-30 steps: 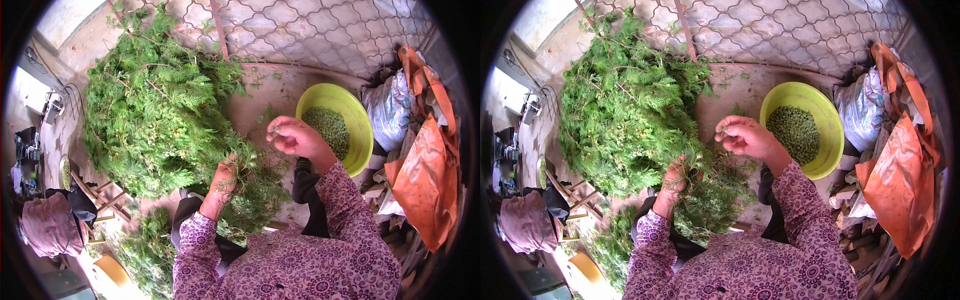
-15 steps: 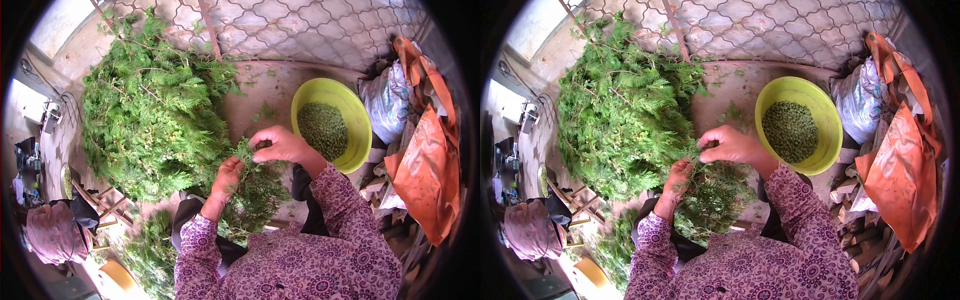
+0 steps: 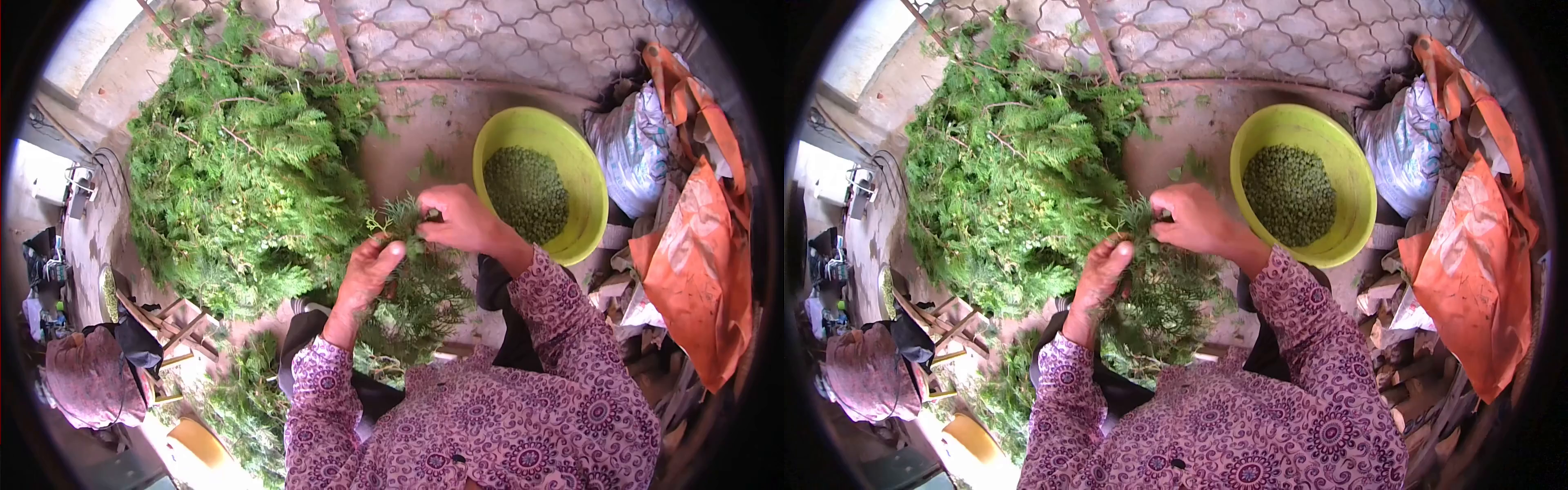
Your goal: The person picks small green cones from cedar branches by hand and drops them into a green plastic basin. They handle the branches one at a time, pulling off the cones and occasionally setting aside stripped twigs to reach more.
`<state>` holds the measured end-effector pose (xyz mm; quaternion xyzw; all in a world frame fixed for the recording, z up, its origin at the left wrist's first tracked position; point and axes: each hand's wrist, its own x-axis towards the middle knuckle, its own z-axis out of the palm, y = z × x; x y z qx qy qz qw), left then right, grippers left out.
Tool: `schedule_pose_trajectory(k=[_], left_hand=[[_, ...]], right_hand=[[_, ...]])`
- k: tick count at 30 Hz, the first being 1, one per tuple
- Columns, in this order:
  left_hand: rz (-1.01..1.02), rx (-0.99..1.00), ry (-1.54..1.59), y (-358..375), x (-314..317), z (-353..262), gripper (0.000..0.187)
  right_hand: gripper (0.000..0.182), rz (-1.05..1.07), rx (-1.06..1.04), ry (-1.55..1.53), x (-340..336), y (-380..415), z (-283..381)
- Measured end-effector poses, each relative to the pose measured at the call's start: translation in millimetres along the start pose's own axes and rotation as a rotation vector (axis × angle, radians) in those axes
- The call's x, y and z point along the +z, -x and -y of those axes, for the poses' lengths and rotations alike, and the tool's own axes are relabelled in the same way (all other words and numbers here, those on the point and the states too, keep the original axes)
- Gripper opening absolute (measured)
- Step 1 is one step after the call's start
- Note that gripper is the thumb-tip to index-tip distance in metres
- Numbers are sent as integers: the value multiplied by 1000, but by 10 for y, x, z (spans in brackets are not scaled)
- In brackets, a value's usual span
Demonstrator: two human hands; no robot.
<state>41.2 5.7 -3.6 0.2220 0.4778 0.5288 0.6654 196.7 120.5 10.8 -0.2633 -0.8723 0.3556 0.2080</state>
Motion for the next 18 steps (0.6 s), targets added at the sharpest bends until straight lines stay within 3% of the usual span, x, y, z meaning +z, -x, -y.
schedule_pose_trajectory(k=[1, 3, 5, 6, 8, 9, 11, 15, 18], left_hand=[[19, 114, 20, -22, -11, 83, 11], [13, 89, 50, -58, -92, 171, 13], [-6, 111, 57, -45, -104, 173, 11], [20, 85, 56, -10, -113, 144, 9], [-13, 143, 53, -45, -133, 158, 9], [-60, 197, 55, -50, -145, 176, 8], [-64, 191, 54, -42, -144, 156, 8], [-77, 224, 82, -53, -153, 131, 10], [-59, 228, 107, -85, -213, 170, 11]], right_hand=[[21, -77, -94, 110, 47, 7, 3], [20, -109, -108, 82, 106, 8, -15], [11, -314, -88, 308, 85, -22, -88], [11, -320, -89, 314, -15, -31, -122], [5, -87, 410, -467, -291, -68, -53], [5, -82, 407, -462, -283, -55, -87], [6, -20, 436, -1346, -211, -34, -108], [7, 113, 489, -1614, -118, 6, 13], [10, 120, 492, -1469, -46, 7, -26]])
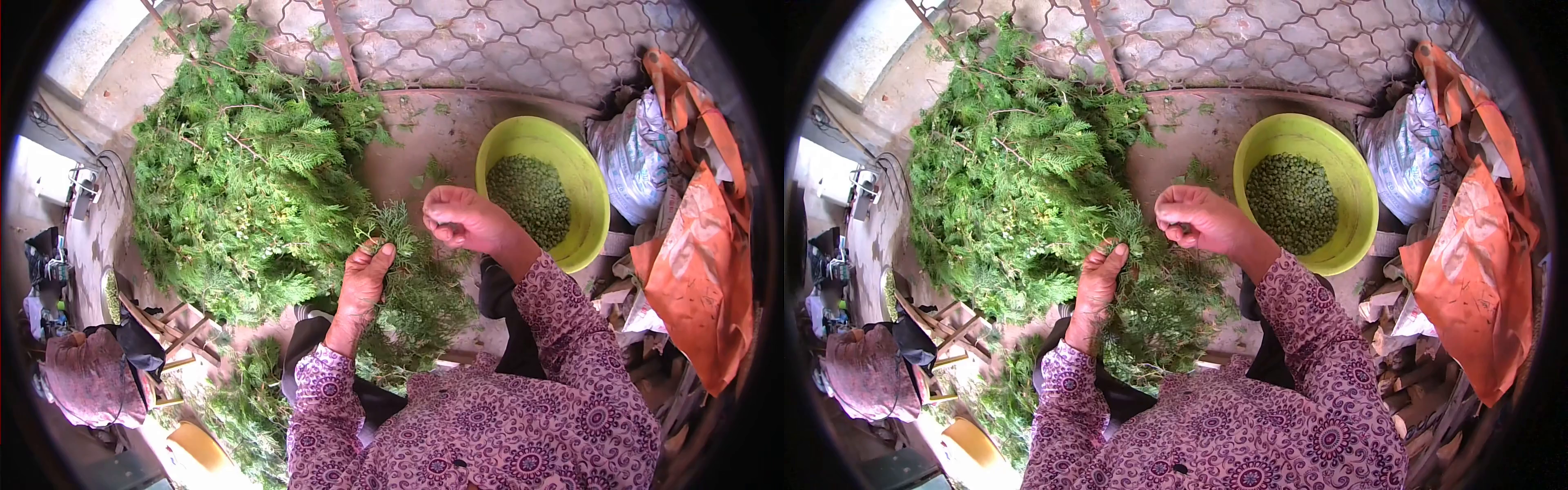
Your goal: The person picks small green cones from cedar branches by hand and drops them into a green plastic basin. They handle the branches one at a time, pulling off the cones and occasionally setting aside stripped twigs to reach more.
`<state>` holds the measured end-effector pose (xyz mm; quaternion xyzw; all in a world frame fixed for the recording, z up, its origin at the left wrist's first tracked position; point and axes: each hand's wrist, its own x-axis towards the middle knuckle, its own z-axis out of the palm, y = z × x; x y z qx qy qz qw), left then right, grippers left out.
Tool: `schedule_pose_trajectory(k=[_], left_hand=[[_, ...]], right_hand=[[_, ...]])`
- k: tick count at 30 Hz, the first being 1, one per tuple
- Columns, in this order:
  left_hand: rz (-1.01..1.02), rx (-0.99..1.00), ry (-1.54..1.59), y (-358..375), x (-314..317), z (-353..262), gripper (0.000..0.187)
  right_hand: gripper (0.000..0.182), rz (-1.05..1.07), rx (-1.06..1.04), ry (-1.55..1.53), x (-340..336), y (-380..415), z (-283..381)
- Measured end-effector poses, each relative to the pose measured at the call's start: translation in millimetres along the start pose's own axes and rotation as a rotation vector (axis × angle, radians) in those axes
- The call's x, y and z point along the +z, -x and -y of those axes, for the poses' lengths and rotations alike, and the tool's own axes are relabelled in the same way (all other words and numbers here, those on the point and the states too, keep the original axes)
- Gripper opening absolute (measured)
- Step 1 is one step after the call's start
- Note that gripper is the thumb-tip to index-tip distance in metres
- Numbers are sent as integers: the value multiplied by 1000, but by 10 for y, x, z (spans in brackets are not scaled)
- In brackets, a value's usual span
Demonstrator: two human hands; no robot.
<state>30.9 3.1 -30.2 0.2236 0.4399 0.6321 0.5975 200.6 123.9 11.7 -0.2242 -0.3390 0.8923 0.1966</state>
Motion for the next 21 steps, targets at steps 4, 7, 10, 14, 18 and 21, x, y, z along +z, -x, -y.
schedule_pose_trajectory(k=[4, 7, 10, 14, 18, 21], left_hand=[[15, -30, -22, 9, 31, -29, 11], [7, -51, -30, 9, 26, -13, 12], [-7, -66, -50, 20, 45, -26, 11], [61, -96, 4, 35, 52, -35, 11], [45, -139, 9, 61, 98, -90, 10], [106, -168, 37, 115, 126, -184, 10]], right_hand=[[15, -70, 87, 425, 99, 4, -53], [18, -89, 132, 501, 112, -24, -104], [18, -58, 131, 500, 121, -8, -76], [18, -81, 111, 663, 118, -17, -134], [18, -61, 174, 527, 144, 13, -88], [17, 26, 220, 359, 135, 44, -72]])
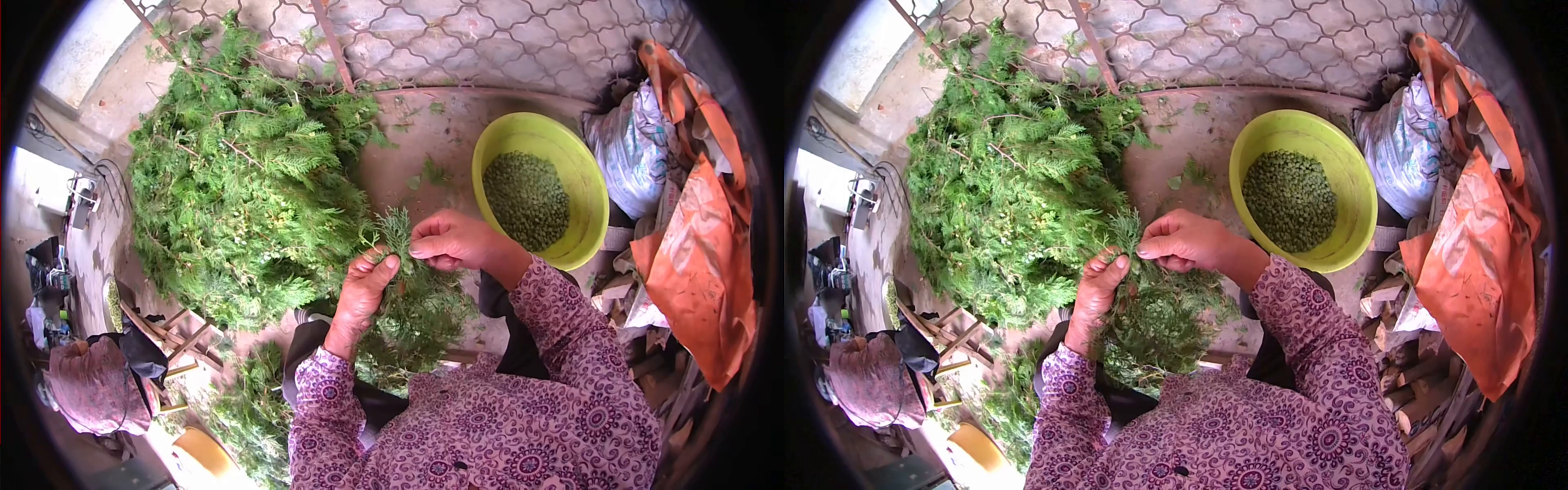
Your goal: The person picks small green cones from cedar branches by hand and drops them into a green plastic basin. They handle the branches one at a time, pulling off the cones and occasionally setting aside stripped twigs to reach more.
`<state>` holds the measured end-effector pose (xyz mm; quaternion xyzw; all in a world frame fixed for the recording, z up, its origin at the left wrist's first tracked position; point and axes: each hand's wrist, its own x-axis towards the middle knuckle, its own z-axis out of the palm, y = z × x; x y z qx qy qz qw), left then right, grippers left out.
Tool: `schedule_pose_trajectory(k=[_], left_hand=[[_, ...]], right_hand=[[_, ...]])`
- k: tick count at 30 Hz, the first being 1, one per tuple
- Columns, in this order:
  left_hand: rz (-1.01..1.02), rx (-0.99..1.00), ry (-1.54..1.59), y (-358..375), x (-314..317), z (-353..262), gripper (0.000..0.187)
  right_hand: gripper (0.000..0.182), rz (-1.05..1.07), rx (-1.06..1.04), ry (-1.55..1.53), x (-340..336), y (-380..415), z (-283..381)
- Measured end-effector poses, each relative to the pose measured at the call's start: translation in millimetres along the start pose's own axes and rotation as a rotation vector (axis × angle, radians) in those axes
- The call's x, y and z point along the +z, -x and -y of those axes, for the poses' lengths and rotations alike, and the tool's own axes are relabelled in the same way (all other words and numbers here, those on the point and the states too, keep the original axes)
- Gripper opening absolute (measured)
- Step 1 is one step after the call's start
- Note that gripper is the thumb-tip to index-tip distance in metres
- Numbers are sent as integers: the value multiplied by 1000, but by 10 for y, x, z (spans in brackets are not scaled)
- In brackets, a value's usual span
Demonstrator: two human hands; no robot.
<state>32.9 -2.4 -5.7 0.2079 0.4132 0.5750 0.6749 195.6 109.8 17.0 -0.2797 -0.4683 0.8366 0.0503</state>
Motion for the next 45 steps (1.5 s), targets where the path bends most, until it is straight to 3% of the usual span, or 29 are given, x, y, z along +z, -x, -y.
schedule_pose_trajectory(k=[6, 8, 9, 12, 14, 15, 16, 19, 20, 22, 24, 26, 30, 32, 33, 36, 38, 39, 40, 42, 43, 44, 45], left_hand=[[82, -33, 34, 45, -41, -1, 10], [81, -59, 62, 38, -100, 3, 10], [63, -23, 54, 35, -123, -10, 10], [23, -15, 71, 26, -110, -27, 11], [-81, -49, 15, -39, -69, -13, 12], [-206, 40, -42, -94, 19, 48, 13], [-207, 39, -43, -119, -1, 63, 13], [-200, 15, -116, -137, -10, 65, 12], [-198, 13, -116, -144, 9, 77, 12], [-225, -1, -60, -157, 52, 110, 13], [-164, -9, -56, -185, -28, 161, 12], [-105, -18, -50, -198, -43, 189, 12], [-111, -64, -80, -189, -15, 189, 15], [-124, -67, -141, -201, -102, 204, 16], [-142, -83, -73, -235, -276, 240, 20], [-318, -35, 20, -168, -362, 242, 28], [351, 221, 421, -258, -775, 471, 32], [203, 167, 489, -283, -934, 549, 32], [206, 164, 475, -356, -1157, 632, 32], [596, -205, 628, -544, -1601, 822, 30], [550, -80, 652, -627, -1667, 950, 25], [554, -86, 640, -607, -1359, 840, 25], [827, 26, 605, -590, -1051, 712, 25]], right_hand=[[18, 128, 20, -175, 9, 79, -42], [13, 333, -293, -401, -93, 142, 16], [13, 336, -291, -399, -147, 151, 54], [11, 198, -425, -552, -192, 184, 107], [10, 61, -267, -479, -58, 182, 115], [8, 39, -228, -432, -13, 174, 116], [8, 40, -227, -434, -25, 145, 90], [14, -130, -160, 14, -22, 84, 10], [14, -132, -161, 13, -2, 63, -15], [19, -218, -450, 477, 24, 13, -76], [22, -214, -376, 467, 65, -2, -90], [20, -343, -440, 795, 63, -32, -151], [16, -296, -458, 762, -29, -16, -171], [11, -29, -181, -78, -36, 197, 20], [9, -65, -273, -101, -63, 278, 50], [14, -654, -582, 175, -480, 632, 211], [24, -865, -695, 445, -889, 842, 161], [29, -1015, -742, 619, -1076, 899, 101], [29, -1021, -750, 607, -1266, 949, -21], [39, -1452, -329, 1485, -1528, 1033, -260], [48, -1328, -160, 1319, -1492, 1147, -233], [48, -1338, -164, 1307, -1528, 1215, -264], [46, -1235, -252, 1266, -1594, 1278, -293]])
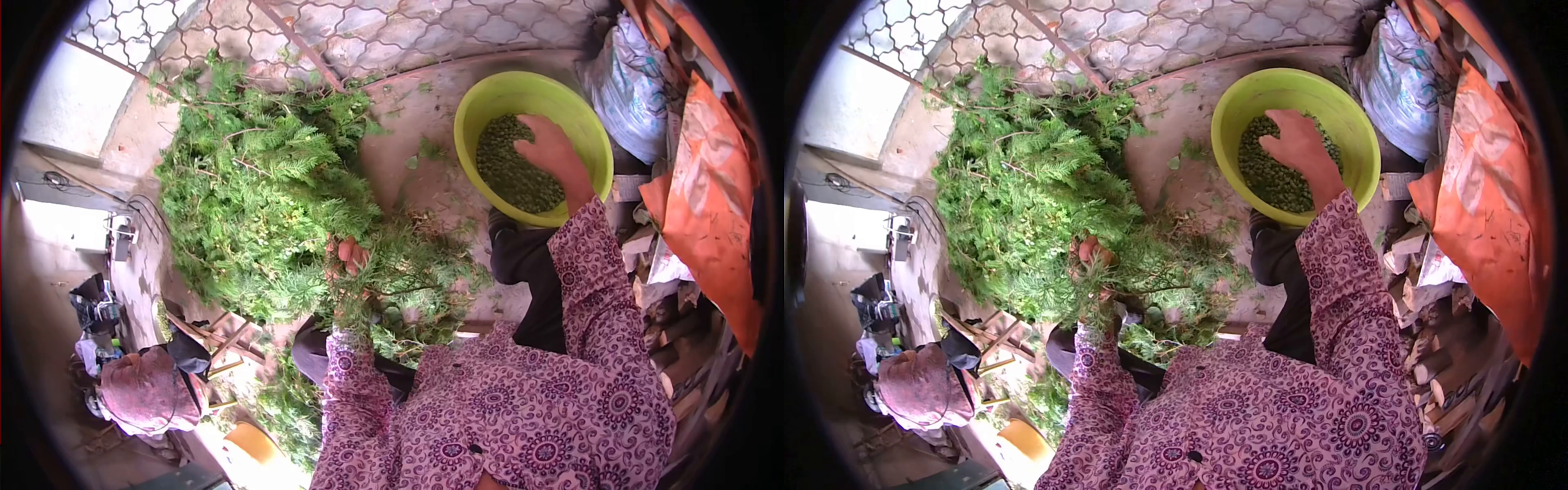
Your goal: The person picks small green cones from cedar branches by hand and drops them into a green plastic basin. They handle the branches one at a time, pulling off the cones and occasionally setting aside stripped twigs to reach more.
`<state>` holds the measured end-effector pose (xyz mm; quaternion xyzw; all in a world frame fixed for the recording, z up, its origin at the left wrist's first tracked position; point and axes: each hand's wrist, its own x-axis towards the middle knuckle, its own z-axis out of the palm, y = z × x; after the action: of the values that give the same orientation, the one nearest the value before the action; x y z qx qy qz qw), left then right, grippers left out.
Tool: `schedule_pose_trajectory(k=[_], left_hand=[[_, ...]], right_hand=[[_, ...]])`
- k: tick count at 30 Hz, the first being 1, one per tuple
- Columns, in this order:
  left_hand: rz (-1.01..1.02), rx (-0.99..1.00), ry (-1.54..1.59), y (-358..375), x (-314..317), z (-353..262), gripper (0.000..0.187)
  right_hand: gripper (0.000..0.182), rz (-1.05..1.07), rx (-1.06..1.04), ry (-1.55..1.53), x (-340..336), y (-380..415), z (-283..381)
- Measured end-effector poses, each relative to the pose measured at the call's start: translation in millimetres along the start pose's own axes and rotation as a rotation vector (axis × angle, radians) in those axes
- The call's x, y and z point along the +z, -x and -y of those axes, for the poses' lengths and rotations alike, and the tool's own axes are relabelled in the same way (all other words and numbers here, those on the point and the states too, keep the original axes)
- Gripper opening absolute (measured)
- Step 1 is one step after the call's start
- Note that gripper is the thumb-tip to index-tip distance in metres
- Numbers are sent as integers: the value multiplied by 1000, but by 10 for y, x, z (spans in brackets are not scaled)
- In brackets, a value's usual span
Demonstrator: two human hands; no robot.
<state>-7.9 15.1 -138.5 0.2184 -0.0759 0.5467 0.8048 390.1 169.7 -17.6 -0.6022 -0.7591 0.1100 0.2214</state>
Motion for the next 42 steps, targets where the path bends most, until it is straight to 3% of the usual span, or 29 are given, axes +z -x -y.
schedule_pose_trajectory(k=[1, 2, 5, 7, 9, 10, 15, 18, 21, 23, 25, 27, 28, 29, 30, 31, 32, 33, 35, 37, 39, 40, 42], left_hand=[[283, 4, -52, -221, 304, 85, 25], [107, 32, -38, -250, 556, 200, 25], [5, 130, -80, -502, 1142, 373, 25], [58, 184, -21, -507, 1223, 472, 24], [-329, 369, -150, -627, 1804, 815, 25], [-396, 389, -197, -606, 1889, 885, 28], [-443, 346, -465, -404, 1895, 1022, 40], [-537, 374, -832, -223, 1810, 851, 48], [-689, 381, -1613, 231, 1696, 153, 56], [-1208, 549, -1523, -507, 2750, 535, 53], [-1456, 621, -1661, -278, 3085, 178, 47], [-1522, 869, -1871, 415, 3211, -373, 41], [-1678, 820, -2077, 630, 3383, -424, 33], [-1950, 410, -2527, 1143, 3528, -714, 31], [-1713, -37, -3000, 1652, 3582, -838, 31], [-1916, -1024, -2987, 2018, 3609, -893, 33], [-1809, -1656, -2719, 2932, 3441, -1237, 36], [-1560, -2147, -2396, 3800, 3281, -1557, 40], [-1663, -2159, -2177, 2717, 3457, -684, 42], [-1725, -1750, -2354, 2515, 3295, -511, 42], [-1344, -1457, -2704, 2405, 3098, -532, 42], [-1406, -1477, -2708, 2068, 3010, -459, 42], [-1387, -1168, -2727, 1430, 2866, -343, 36]], right_hand=[[44, 40, -73, -103, -21, 19, -73], [44, 35, -66, -114, -56, 62, -82], [42, 80, -36, -124, -113, 198, -45], [41, 61, -143, -122, -55, 218, -60], [40, 64, -182, -210, -32, 237, -4], [40, 75, -221, -283, -50, 251, 39], [37, 158, -245, -236, -37, 304, 150], [33, 142, -279, -260, 1, 296, 137], [27, 183, -272, -201, -29, 337, 129], [24, 213, -282, -201, -55, 340, 110], [23, 204, -276, -211, -89, 363, 95], [23, 197, -273, -220, -86, 370, 90], [22, 209, -265, -218, -73, 357, 87], [21, 223, -259, -214, -55, 348, 82], [21, 226, -252, -215, -30, 345, 78], [20, 218, -256, -208, -2, 339, 75], [20, 210, -259, -201, 16, 329, 74], [20, 211, -253, -199, 25, 324, 73], [19, 268, -276, -115, 62, 337, 96], [19, 282, -270, -93, 183, 344, 124], [18, 293, -274, -64, 296, 368, 213], [18, 361, -262, -28, 341, 384, 277], [17, 432, -250, 23, 477, 419, 386]])
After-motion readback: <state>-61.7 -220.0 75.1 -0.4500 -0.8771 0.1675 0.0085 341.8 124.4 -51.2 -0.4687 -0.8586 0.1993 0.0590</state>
